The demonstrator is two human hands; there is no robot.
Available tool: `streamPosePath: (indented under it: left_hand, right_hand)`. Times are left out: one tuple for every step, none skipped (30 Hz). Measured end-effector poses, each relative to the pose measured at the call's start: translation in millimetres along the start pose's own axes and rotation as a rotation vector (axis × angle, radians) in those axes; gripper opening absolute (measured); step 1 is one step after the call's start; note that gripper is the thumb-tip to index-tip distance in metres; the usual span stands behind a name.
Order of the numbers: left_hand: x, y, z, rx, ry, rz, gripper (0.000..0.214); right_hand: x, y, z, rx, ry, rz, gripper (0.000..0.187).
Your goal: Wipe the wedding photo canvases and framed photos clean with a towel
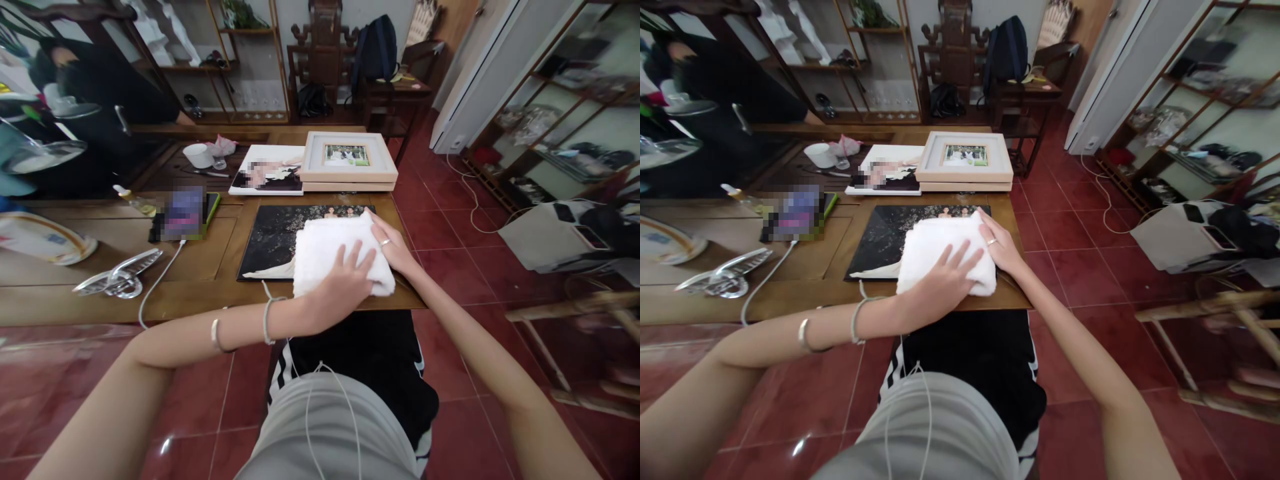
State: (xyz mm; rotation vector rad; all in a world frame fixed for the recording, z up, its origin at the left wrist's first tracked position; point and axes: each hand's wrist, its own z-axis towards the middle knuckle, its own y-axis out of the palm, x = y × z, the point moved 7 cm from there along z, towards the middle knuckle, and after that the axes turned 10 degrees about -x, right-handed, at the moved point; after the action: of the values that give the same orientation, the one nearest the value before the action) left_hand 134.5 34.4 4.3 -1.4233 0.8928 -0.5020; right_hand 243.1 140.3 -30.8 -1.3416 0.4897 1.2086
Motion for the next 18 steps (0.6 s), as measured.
streamPosePath:
  left_hand:
    - [5,-0.4,-10,0.011,0.031,0.038,0.028]
    - [8,-0.2,-20,0.016,0.057,0.062,0.027]
    - [9,0.2,-29,0.016,0.082,0.071,0.025]
    - [7,0.4,-37,0.011,0.103,0.068,0.025]
    - [4,0.3,-43,0.001,0.125,0.052,0.025]
    - [-1,-0.2,-47,-0.015,0.146,0.023,0.026]
    - [-8,-0.6,-49,-0.039,0.158,-0.017,0.028]
    - [-17,-0.6,-49,-0.071,0.153,-0.063,0.029]
    - [-28,0.3,-45,-0.110,0.131,-0.108,0.031]
    - [-41,1.5,-39,-0.144,0.100,-0.151,0.033]
    - [-55,2.6,-31,-0.164,0.061,-0.185,0.033]
    - [-69,3.3,-21,-0.169,0.017,-0.209,0.034]
    - [-84,3.0,-10,-0.155,-0.022,-0.226,0.034]
    - [-98,1.7,2,-0.129,-0.053,-0.239,0.033]
    - [-110,-0.3,15,-0.101,-0.081,-0.246,0.033]
    - [-120,-3.7,28,-0.068,-0.089,-0.257,0.033]
    - [-126,-8.1,40,-0.038,-0.079,-0.275,0.032]
    - [-129,-13.2,53,-0.011,-0.059,-0.295,0.030]
  right_hand:
    - [-1,1,1,-0.014,-0.009,-0.018,0.059]
    - [-1,3,1,-0.027,-0.019,-0.042,0.058]
    - [-2,4,2,-0.040,-0.029,-0.071,0.057]
    - [-2,5,3,-0.054,-0.039,-0.105,0.056]
    - [-2,7,3,-0.067,-0.048,-0.140,0.054]
    - [-3,8,4,-0.079,-0.057,-0.174,0.052]
    - [-3,9,4,-0.092,-0.066,-0.205,0.050]
    - [-3,10,4,-0.101,-0.074,-0.230,0.048]
    - [-3,10,4,-0.108,-0.080,-0.247,0.047]
    - [-3,11,4,-0.112,-0.082,-0.259,0.046]
    - [-3,11,4,-0.116,-0.083,-0.266,0.046]
    - [-3,11,4,-0.120,-0.082,-0.270,0.045]
    - [-3,11,3,-0.124,-0.081,-0.274,0.045]
    - [-3,10,3,-0.127,-0.083,-0.276,0.045]
    - [-4,10,3,-0.129,-0.085,-0.278,0.044]
    - [-4,10,3,-0.129,-0.088,-0.281,0.044]
    - [-5,10,3,-0.127,-0.089,-0.283,0.044]
    - [-5,10,3,-0.124,-0.088,-0.285,0.043]
